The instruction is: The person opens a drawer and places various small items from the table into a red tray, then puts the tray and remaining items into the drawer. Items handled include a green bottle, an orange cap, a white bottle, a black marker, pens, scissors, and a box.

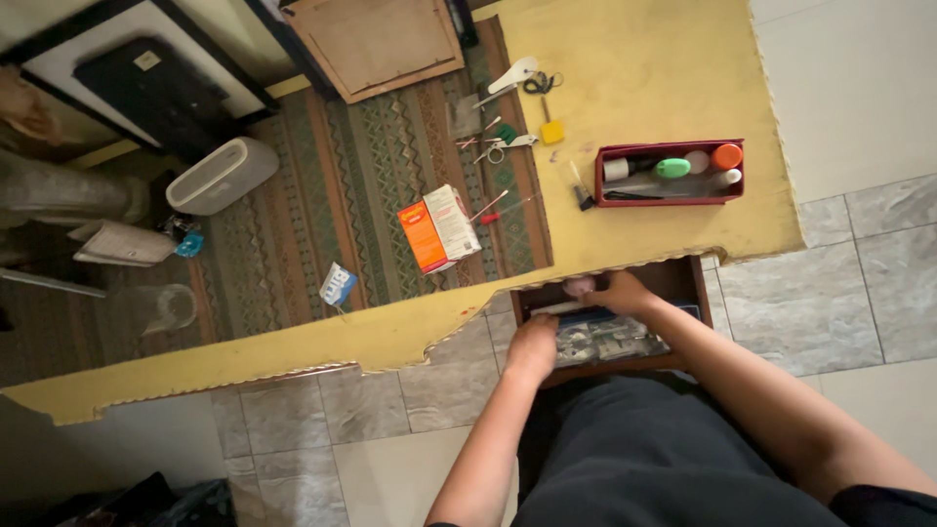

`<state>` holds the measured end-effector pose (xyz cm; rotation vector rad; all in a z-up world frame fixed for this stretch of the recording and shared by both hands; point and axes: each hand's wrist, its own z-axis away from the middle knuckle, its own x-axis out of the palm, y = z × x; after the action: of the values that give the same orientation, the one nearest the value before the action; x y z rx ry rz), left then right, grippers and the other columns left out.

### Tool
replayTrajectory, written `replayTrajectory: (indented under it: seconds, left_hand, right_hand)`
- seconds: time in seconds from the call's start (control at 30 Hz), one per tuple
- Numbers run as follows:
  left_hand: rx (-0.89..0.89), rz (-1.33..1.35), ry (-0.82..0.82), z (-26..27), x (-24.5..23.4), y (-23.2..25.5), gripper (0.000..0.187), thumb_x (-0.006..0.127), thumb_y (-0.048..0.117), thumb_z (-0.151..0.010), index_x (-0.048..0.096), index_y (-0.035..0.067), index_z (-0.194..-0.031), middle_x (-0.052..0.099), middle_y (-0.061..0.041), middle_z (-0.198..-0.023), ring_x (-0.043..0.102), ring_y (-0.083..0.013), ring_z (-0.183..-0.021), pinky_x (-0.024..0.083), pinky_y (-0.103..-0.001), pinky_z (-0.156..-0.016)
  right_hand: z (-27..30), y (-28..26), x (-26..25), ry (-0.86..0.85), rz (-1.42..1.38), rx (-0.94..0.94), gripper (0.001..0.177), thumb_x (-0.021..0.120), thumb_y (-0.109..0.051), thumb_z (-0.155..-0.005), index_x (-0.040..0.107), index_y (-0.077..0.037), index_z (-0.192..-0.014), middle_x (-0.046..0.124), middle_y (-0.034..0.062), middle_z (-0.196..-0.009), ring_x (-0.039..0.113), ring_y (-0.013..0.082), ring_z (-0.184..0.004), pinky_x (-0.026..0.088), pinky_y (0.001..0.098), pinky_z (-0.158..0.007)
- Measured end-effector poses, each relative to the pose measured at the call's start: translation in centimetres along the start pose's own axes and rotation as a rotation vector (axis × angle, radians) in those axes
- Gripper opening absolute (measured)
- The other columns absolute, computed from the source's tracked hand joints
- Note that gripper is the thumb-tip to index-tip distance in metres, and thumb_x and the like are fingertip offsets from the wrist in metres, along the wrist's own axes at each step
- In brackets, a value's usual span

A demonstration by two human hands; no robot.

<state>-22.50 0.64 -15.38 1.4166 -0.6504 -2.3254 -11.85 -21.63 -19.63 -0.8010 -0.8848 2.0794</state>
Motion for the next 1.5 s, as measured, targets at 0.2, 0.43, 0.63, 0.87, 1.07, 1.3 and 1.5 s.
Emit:
replayTrajectory:
  seconds: [0.2, 0.43, 0.63, 0.87, 1.07, 1.3, 1.5]
  left_hand:
    - [0.063, -0.049, 0.186, 1.2, 2.1, 0.7, 0.04, 0.061, 0.014, -0.09, 0.063, -0.005, -0.125, 0.06, -0.026, -0.136, 0.054, -0.0417, -0.128, 0.043, -0.047, -0.11]
    - [0.008, 0.057, 0.164, 2.2, -1.3, 3.1, 0.053, 0.067, 0.015, -0.088, 0.053, -0.007, -0.135, 0.049, -0.029, -0.145, 0.046, -0.0452, -0.134, 0.039, -0.049, -0.113]
    - [0.028, 0.007, 0.268, 2.0, -1.0, 2.9, 0.065, 0.066, 0.011, -0.088, 0.043, -0.008, -0.146, 0.04, -0.032, -0.151, 0.043, -0.0483, -0.138, 0.038, -0.049, -0.116]
    - [-0.006, -0.046, 0.197, -0.5, 1.9, 1.0, 0.081, 0.069, 0.016, -0.084, 0.03, -0.009, -0.151, 0.034, -0.033, -0.156, 0.037, -0.0482, -0.14, 0.032, -0.051, -0.116]
    - [-0.276, 0.064, -0.186, -2.3, -1.8, 3.2, 0.075, 0.067, 0.014, -0.084, 0.032, -0.005, -0.148, 0.046, -0.03, -0.142, 0.044, -0.0449, -0.135, 0.039, -0.049, -0.114]
    - [-0.08, -0.133, 0.23, -1.2, 0.6, 3.4, 0.062, 0.058, 0.001, -0.083, 0.042, -0.009, -0.142, 0.048, -0.03, -0.14, 0.051, -0.0457, -0.124, 0.044, -0.053, -0.106]
    - [0.061, -0.194, 0.432, -0.2, 1.0, 3.0, 0.07, 0.062, 0.007, -0.069, 0.044, -0.014, -0.134, 0.045, -0.034, -0.137, 0.048, -0.0508, -0.123, 0.044, -0.054, -0.101]
  right_hand:
    - [1.2, -3.2, 2.3, 0.225, 0.354, -0.22, 0.047, 0.083, -0.024, -0.076, 0.07, -0.004, -0.116, 0.073, 0.0226, -0.109, 0.07, 0.0401, -0.103, 0.054, 0.0456, -0.088]
    - [0.9, -5.1, 4.4, 0.228, 0.299, -0.419, 0.034, 0.077, -0.015, -0.084, 0.068, -0.001, -0.113, 0.072, 0.0239, -0.108, 0.067, 0.0437, -0.103, 0.052, 0.0486, -0.087]
    - [0.7, -5.4, 6.8, -0.029, 0.279, -0.505, 0.03, 0.065, -0.013, -0.086, 0.073, -0.01, -0.115, 0.075, 0.0187, -0.112, 0.07, 0.0388, -0.106, 0.055, 0.0454, -0.092]
    - [1.0, -6.3, 5.4, -0.012, 0.448, -0.186, 0.036, 0.064, -0.021, -0.083, 0.07, -0.012, -0.117, 0.069, 0.0236, -0.113, 0.067, 0.043, -0.103, 0.054, 0.0515, -0.087]
    - [-0.1, -2.6, 4.4, 0.055, 0.626, -0.112, 0.029, 0.056, -0.016, -0.091, 0.07, -0.011, -0.116, 0.071, 0.0231, -0.113, 0.067, 0.0429, -0.105, 0.053, 0.052, -0.09]
    - [-2.4, -0.9, 6.6, -0.089, 0.551, -0.43, 0.039, 0.057, -0.02, -0.092, 0.066, -0.009, -0.128, 0.066, 0.0236, -0.127, 0.063, 0.0419, -0.115, 0.05, 0.0477, -0.099]
    - [-0.5, -6.1, 5.4, -0.246, 0.5, -0.268, 0.039, 0.052, -0.022, -0.096, 0.065, -0.017, -0.133, 0.062, 0.0178, -0.137, 0.058, 0.0379, -0.124, 0.045, 0.0454, -0.104]
